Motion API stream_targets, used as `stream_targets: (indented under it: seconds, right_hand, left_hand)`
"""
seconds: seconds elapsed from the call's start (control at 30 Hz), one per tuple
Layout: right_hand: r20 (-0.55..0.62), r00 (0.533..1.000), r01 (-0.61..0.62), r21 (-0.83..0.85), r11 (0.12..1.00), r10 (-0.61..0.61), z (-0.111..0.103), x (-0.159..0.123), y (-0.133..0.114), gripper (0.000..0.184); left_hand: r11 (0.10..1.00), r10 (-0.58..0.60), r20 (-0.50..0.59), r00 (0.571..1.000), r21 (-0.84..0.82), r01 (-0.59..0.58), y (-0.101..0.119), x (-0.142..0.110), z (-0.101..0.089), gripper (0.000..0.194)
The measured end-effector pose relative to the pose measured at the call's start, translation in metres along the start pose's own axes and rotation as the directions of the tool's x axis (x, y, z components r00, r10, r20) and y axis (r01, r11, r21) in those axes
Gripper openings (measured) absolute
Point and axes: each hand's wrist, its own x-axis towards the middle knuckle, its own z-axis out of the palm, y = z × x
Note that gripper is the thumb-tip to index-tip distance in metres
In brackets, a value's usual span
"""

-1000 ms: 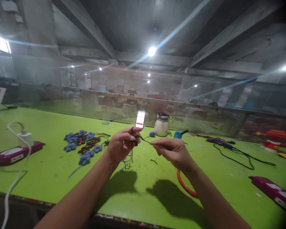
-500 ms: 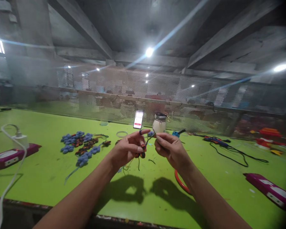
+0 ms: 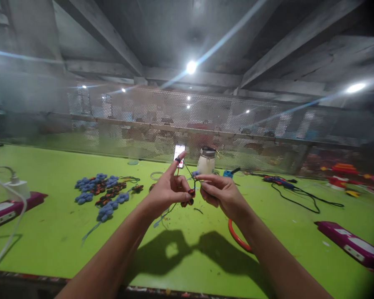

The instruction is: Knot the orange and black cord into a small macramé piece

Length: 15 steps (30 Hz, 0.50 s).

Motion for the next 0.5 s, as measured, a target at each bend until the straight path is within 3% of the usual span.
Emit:
stream_targets:
  seconds: [0.3, 0.5]
  right_hand:
    - [-0.020, 0.998, -0.055, -0.129, 0.990, 0.053, 0.0013, 0.0004, -0.0051, 0.026]
    - [0.038, 0.994, -0.096, -0.086, 0.992, 0.099, 0.0007, 0.0013, -0.0030, 0.027]
  left_hand:
    - [0.988, -0.016, -0.108, 0.994, 0.152, 0.033, -0.0044, 0.0033, 0.0020, 0.111]
    - [0.988, -0.047, -0.123, 0.991, 0.138, 0.064, -0.0100, 0.0056, 0.0007, 0.116]
